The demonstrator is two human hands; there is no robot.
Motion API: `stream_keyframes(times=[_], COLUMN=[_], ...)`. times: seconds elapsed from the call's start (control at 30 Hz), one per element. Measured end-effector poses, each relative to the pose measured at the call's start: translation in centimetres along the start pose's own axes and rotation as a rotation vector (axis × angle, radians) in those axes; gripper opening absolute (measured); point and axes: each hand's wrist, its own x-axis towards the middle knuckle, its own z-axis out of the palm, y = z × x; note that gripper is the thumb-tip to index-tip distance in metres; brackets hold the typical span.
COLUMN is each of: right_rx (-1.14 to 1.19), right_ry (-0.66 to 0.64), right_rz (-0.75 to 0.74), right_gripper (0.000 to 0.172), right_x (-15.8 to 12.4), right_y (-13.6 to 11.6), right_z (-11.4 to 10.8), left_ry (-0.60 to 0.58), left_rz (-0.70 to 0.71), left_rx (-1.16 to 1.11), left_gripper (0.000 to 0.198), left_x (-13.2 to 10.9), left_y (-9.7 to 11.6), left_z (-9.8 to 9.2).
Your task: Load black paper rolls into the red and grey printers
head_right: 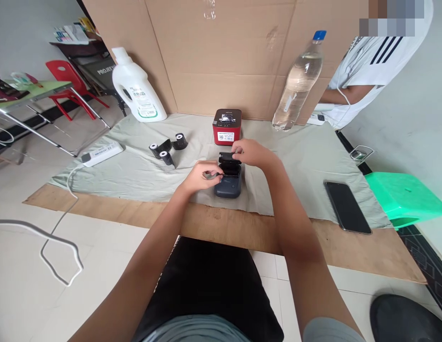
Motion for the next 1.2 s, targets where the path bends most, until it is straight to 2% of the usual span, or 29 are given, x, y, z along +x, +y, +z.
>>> stream_keyframes(times=[0.1,0.23,0.3,0.37,0.47,0.53,0.63,0.8,0.93,1.07,1.2], right_rx=[0.003,-0.058,-0.071,-0.087,-0.063,-0.009,0.047,0.061,0.086,0.150,0.028], right_ry=[-0.196,-0.261,-0.259,-0.255,-0.341,-0.410,-0.435,-0.448,-0.420,-0.383,-0.337], right_rz=[-0.011,-0.010,0.064,0.179,0.322,0.367,0.406,0.440,0.433,0.483,0.508], right_gripper=[0.018,0.014,0.022,0.037,0.054,0.058,0.060,0.058,0.062,0.071,0.077], right_x=[-0.6,-0.6,-0.3,-0.1,0.1,0.2,0.4,0.7,0.4,0.0,-0.2], right_y=[-0.9,-1.5,-1.2,-0.7,-0.2,-0.1,-0.3,-0.7,-0.6,-1.6,-4.1], right_z=[-0.3,0.5,0.8,0.9,0.7,0.7,0.7,0.9,0.8,1.1,2.6], left_ry=[-0.041,-0.148,-0.156,-0.099,0.009,-0.021,-0.127,-0.115,-0.072,-0.177,-0.234], left_rz=[-0.037,-0.118,-0.194,-0.297,-0.443,-0.544,-0.650,-0.652,-0.633,-0.634,-0.638], left_rx=[0.007,0.020,-0.026,-0.052,-0.029,-0.051,-0.191,-0.328,-0.218,-0.160,-0.165], left_gripper=[0.011,0.028,0.039,0.049,0.047,0.042,0.039,0.039,0.041,0.051,0.052], left_x=[-0.1,-0.2,-0.1,0.1,0.2,0.3,0.2,0.1,-0.2,-0.4,-0.3], left_y=[0.3,0.9,0.9,0.6,-0.4,-1.0,-1.7,-2.0,-2.3,-2.2,-1.6], left_z=[-0.2,-0.7,-0.7,-0.6,-0.1,0.1,0.1,0.3,0.7,0.6,-0.2])
